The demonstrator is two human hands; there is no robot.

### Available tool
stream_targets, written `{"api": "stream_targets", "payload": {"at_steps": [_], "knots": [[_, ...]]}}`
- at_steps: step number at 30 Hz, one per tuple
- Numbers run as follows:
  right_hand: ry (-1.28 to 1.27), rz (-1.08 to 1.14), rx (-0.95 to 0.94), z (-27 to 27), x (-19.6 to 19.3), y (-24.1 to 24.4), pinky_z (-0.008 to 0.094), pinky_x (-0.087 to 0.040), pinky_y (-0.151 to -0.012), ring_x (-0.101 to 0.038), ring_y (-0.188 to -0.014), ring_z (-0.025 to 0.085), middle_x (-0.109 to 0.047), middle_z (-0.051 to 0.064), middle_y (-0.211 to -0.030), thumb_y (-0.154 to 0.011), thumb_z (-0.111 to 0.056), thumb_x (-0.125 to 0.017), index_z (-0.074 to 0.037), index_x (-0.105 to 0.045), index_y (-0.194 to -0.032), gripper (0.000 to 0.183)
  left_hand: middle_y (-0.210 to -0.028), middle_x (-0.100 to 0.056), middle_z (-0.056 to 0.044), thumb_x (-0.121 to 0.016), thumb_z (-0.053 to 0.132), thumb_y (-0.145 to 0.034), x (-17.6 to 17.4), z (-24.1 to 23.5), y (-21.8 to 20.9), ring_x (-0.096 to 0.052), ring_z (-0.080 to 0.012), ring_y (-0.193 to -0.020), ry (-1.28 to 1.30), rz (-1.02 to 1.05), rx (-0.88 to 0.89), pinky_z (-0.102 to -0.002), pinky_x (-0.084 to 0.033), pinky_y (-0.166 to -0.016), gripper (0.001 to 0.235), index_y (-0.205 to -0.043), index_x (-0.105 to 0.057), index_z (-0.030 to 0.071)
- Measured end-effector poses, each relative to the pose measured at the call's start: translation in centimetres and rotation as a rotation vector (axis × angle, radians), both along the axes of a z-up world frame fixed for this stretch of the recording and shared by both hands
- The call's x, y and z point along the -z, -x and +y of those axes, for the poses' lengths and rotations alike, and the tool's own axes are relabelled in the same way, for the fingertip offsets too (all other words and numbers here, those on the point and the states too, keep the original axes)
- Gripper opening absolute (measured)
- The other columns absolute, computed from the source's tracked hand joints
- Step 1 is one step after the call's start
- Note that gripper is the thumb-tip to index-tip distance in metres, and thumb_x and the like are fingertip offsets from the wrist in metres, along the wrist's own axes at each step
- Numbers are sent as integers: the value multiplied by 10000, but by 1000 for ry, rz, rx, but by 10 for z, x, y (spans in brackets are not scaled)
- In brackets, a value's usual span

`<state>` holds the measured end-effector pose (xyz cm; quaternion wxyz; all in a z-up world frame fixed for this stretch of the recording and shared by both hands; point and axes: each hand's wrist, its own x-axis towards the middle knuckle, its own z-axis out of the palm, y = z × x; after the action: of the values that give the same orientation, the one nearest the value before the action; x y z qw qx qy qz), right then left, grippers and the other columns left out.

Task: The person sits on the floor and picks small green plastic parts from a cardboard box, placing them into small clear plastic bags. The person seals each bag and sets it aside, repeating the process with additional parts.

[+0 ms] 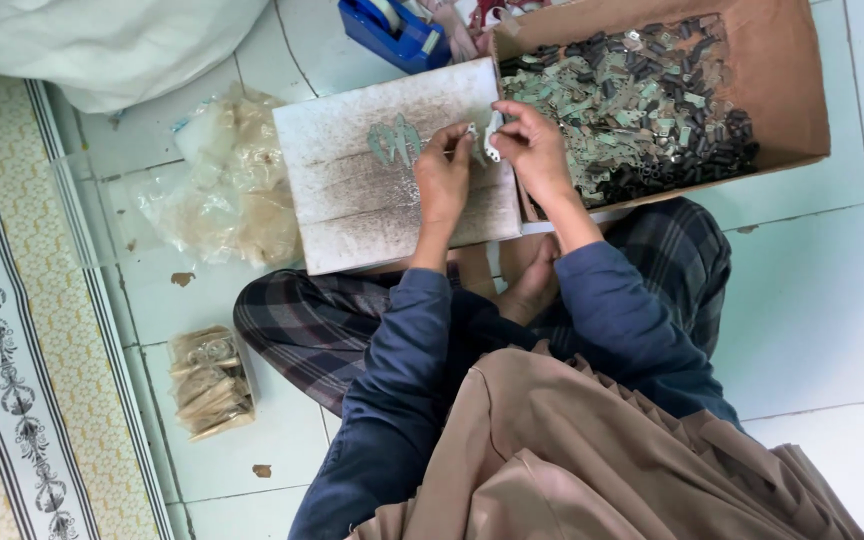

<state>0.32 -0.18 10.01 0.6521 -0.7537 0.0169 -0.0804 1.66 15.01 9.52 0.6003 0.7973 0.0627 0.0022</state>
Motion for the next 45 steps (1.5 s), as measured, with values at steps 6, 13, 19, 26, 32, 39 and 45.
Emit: {"api": "stream_targets", "payload": {"at_steps": [6,13,19,26,32,39,45], "knots": [[244,110,-59,63,47,-44,273,-584,-704,-714,-779,128,-771,-12,-886,-876,-91,-755,-282,-711,-1266,436,-869,-768,-112,-673,164,-1006,16,63,-5,-771,-266,-819,-197,5,7,-438,-634,-677,148,-1120,-752,112],[271,258,-118,87,-8,-46,298,-568,-862,-660,-892,148,-694,17,-952,-948,7,-663,-170,-650,-1353,442,-996,-751,-125,-637,207,-968,29,68,-16,-726,-335,-861,-393,-36,-4,-473,-535,-620,187,-1113,-734,140],[351,145,-57,79,5,-45,325,-569,-879,-637,-841,167,-645,24,-927,-923,1,-703,-122,-617,-1389,490,-1102,-712,-111,-646,187,-956,27,61,-16,-729,-393,-826,-533,5,30,-536,-533,-609,178,-1126,-696,200],[304,-31,50,15,-12,-22,296,-564,-790,-659,-830,159,-710,40,-983,-953,-37,-695,-124,-689,-1275,333,-1115,-705,-88,-611,235,-957,2,14,-14,-719,-375,-873,-451,-102,74,-510,-505,-647,195,-1131,-698,233],[333,78,162,-92,-8,-3,319,-606,-919,-709,-1005,193,-746,78,-1130,-977,-21,-688,-102,-721,-1206,245,-1065,-719,-140,-663,90,-949,-11,-92,-5,-753,-303,-741,-265,-310,385,-415,-629,-610,162,-1107,-697,93],[856,450,166,-197,146,34,532,-567,-807,-654,-990,415,-701,98,-1078,-918,-50,-716,-222,-812,-1020,222,-1123,-648,-143,-741,67,-895,190,-162,12,-731,-343,-1034,-704,33,758,-525,-652,-757,332,-1217,-676,118],[1093,558,97,-179,110,22,577,-421,-947,-527,-1169,377,-633,102,-1176,-827,-86,-838,-190,-735,-1102,312,-1181,-600,-205,-847,319,-826,132,-151,16,-613,-411,-1127,-841,-33,775,-605,-585,-866,490,-1176,-642,44]]}}
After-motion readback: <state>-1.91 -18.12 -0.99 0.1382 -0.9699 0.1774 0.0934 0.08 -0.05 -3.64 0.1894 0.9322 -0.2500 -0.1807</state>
